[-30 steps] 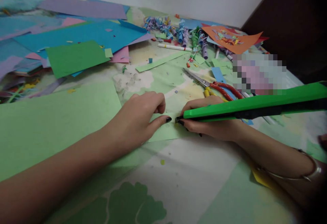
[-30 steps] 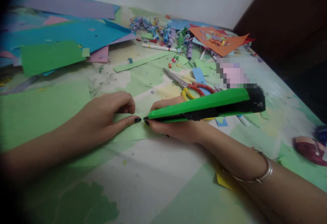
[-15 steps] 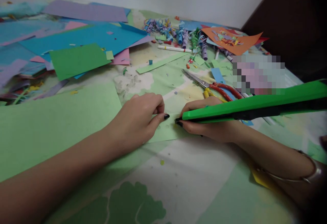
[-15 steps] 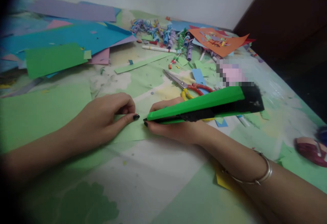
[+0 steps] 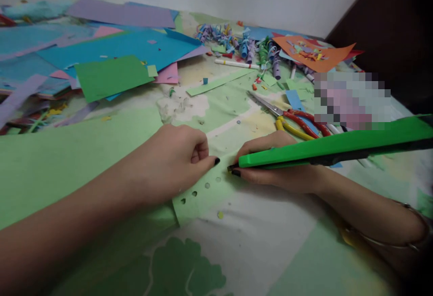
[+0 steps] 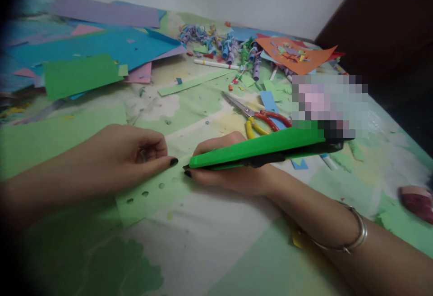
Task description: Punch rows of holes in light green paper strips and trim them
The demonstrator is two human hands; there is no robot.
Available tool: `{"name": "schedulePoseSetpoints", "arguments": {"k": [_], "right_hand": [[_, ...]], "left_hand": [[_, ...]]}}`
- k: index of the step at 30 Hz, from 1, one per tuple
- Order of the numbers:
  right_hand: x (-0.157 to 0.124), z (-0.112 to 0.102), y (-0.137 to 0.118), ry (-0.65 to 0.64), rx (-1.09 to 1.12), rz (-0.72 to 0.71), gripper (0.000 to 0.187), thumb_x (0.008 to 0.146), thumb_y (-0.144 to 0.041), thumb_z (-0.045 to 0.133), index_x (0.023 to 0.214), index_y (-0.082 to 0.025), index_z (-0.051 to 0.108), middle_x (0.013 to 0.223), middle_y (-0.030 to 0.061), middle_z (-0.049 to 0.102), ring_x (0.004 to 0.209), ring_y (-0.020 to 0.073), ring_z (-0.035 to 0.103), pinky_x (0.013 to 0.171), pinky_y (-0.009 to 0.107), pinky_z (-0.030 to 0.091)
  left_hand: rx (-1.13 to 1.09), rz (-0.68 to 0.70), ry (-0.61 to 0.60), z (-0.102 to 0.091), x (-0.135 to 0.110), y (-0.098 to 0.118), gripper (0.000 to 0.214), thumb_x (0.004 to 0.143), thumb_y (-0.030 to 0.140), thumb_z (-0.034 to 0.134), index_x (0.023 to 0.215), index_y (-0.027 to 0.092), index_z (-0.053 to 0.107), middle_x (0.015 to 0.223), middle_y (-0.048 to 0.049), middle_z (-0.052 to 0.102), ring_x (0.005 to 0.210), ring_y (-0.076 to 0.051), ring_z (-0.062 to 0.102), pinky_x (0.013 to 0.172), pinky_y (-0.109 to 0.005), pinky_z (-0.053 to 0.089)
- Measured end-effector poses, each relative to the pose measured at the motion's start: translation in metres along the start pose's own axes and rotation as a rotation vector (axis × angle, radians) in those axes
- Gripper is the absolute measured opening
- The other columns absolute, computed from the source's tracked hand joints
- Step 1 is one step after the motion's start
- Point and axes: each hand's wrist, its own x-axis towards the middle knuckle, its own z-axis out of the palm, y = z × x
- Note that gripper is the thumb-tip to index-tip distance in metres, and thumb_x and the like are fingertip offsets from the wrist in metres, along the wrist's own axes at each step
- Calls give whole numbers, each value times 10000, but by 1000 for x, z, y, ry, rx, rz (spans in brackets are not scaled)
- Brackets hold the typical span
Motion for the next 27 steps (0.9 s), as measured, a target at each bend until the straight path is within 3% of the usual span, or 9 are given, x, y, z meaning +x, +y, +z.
{"name": "schedulePoseSetpoints", "arguments": {"k": [5,13,27], "right_hand": [[0,4,-3,48,-67,20,163,774,-224,600,653,-138,668,510,-36,521,508,57,419,486,158,350],[0,3,-2,27,-36,59,158,753,-225,565,712,-141,692,553,-21,576,516,66,464,490,166,363],[0,6,-6,69,-162,66,154,736,-229,572,644,-162,676,501,-32,538,481,62,408,480,184,328]], "left_hand": [[-3,5,-26,5,8,-4,303,730,419,602,535,198,530,460,32,505,432,-107,434,430,-228,255],[107,65,-38,3,8,-2,311,763,373,594,522,200,502,473,19,503,445,-122,427,448,-255,234],[112,58,-49,3,4,-1,347,793,415,557,523,205,502,490,3,520,464,-143,446,478,-279,230]]}}
